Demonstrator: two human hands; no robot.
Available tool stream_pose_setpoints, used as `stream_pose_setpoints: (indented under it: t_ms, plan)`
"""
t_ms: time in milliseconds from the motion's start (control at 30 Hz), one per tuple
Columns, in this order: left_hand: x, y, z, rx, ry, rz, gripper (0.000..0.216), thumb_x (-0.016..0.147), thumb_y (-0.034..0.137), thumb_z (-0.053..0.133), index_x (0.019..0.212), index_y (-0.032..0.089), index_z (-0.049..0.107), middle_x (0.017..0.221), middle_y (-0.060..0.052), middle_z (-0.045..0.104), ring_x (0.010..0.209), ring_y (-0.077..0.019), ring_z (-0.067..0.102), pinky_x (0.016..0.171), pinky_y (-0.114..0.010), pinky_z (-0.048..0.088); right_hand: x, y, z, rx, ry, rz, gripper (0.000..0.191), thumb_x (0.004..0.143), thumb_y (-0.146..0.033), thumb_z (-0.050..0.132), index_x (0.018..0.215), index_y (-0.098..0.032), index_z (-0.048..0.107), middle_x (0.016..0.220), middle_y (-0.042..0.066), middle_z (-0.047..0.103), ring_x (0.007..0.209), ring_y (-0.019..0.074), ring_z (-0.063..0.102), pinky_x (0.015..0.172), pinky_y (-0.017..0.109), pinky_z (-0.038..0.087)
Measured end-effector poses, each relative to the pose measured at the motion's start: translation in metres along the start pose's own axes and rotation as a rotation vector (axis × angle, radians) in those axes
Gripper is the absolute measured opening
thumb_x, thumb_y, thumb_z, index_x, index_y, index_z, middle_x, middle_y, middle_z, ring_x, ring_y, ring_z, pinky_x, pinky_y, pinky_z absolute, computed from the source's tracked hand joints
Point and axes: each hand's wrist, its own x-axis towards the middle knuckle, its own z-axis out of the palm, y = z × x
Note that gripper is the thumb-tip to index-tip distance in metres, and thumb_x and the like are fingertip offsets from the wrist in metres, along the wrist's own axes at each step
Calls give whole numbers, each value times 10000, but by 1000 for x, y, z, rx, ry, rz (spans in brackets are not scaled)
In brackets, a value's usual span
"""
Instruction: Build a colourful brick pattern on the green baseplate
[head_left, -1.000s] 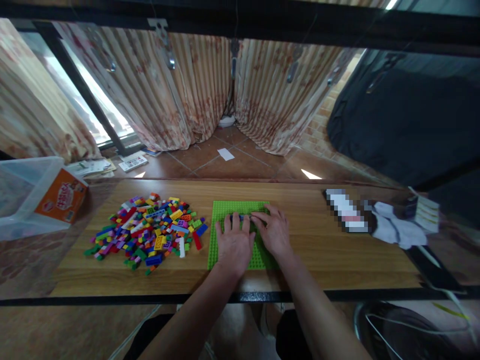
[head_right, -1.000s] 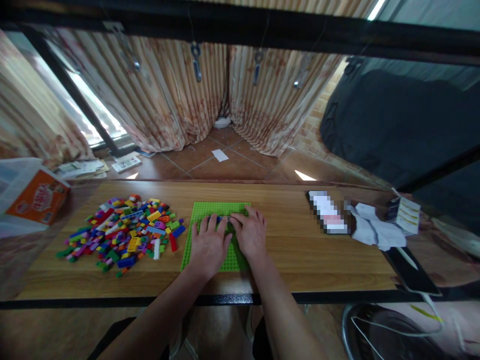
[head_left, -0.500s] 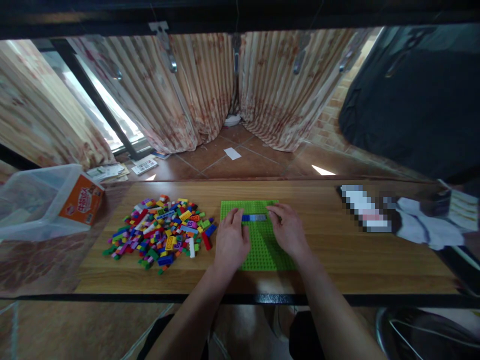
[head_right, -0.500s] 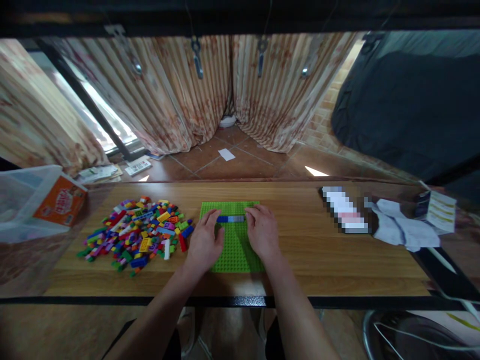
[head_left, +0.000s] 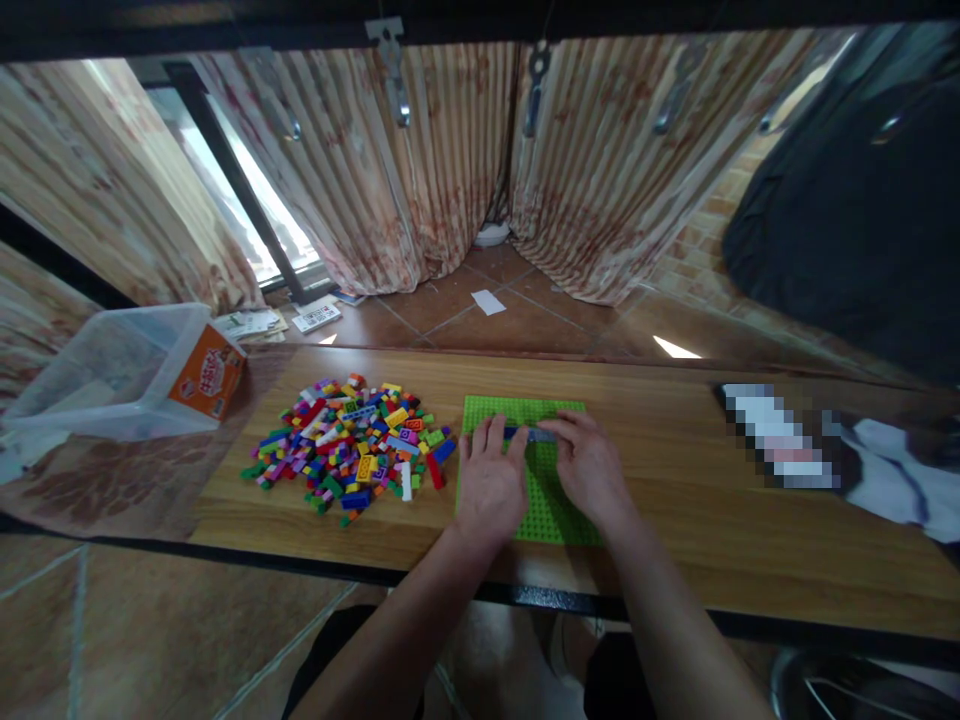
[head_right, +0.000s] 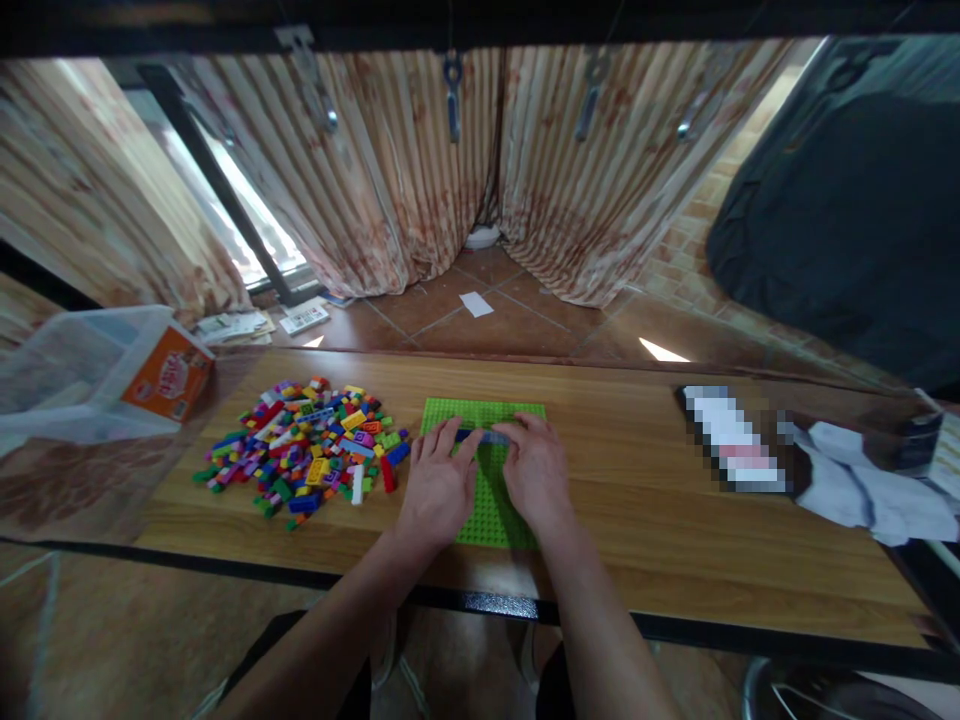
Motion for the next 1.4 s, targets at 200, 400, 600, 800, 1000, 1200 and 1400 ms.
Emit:
stream_pose_setpoints:
  t_ms: [200, 400, 600, 800, 1000, 1200, 1400]
  plan:
    - [1, 1, 2, -63, 2, -6, 419, 957, 215, 440, 1370, 198, 513, 1451, -119, 514, 1354, -336, 414, 1095, -616, 327, 0, -2, -1, -34, -25, 0, 390, 885, -125, 406, 1037, -175, 762, 1133, 137, 686, 1075, 256, 616, 982, 444, 485]
    - [20, -21, -2, -132, 68, -12, 373, 933, 162, 472, 1292, 141, 567, 1312, -127, 597, 1189, -282, 531, 1034, -466, 427, 0, 1, -2, -21, -47, -1, 341, 891, -179, 453, 1060, -191, 750, 1148, 129, 677, 1090, 265, 601, 994, 459, 463]
    - [32, -34, -2, -182, 49, 88, 261, 885, 119, 537, 1113, 186, 646, 1200, -83, 624, 1139, -245, 540, 1015, -426, 441, 3, 1, 2, -65, -142, -37, 310, 924, -279, 490, 1117, -256, 732, 1298, 120, 605, 1228, 293, 510, 993, 508, 422]
    - [35, -32, -2, -207, 35, 91, 199, 860, 83, 542, 1028, 161, 617, 1085, -83, 636, 1075, -242, 550, 1006, -431, 442, 5, -5, 4, -101, -170, -61, 295, 914, -266, 519, 1109, -316, 734, 1309, 82, 596, 1234, 297, 471, 996, 520, 381]
    - [38, -36, -6, -242, -3, 76, 226, 826, 24, 519, 999, 146, 599, 1054, -96, 625, 1102, -249, 535, 1013, -429, 437, 5, -9, 6, -99, -177, -52, 258, 905, -266, 546, 1057, -310, 749, 1302, 73, 602, 1245, 304, 453, 1020, 529, 346]
    - [39, -40, -5, -287, -31, 107, 261, 811, -2, 488, 946, 187, 609, 1013, -63, 628, 1073, -237, 547, 1021, -452, 429, 5, -8, 10, -63, -143, -19, 241, 888, -257, 563, 1015, -319, 758, 1283, 62, 611, 1229, 297, 467, 1018, 528, 336]
    - [43, -42, -2, -291, -52, 135, 283, 779, -20, 474, 936, 170, 612, 1032, -70, 632, 1064, -225, 553, 1036, -413, 420, 5, -6, 12, -22, -150, 16, 241, 881, -249, 579, 1020, -313, 765, 1297, 59, 610, 1243, 297, 469, 1041, 531, 315]
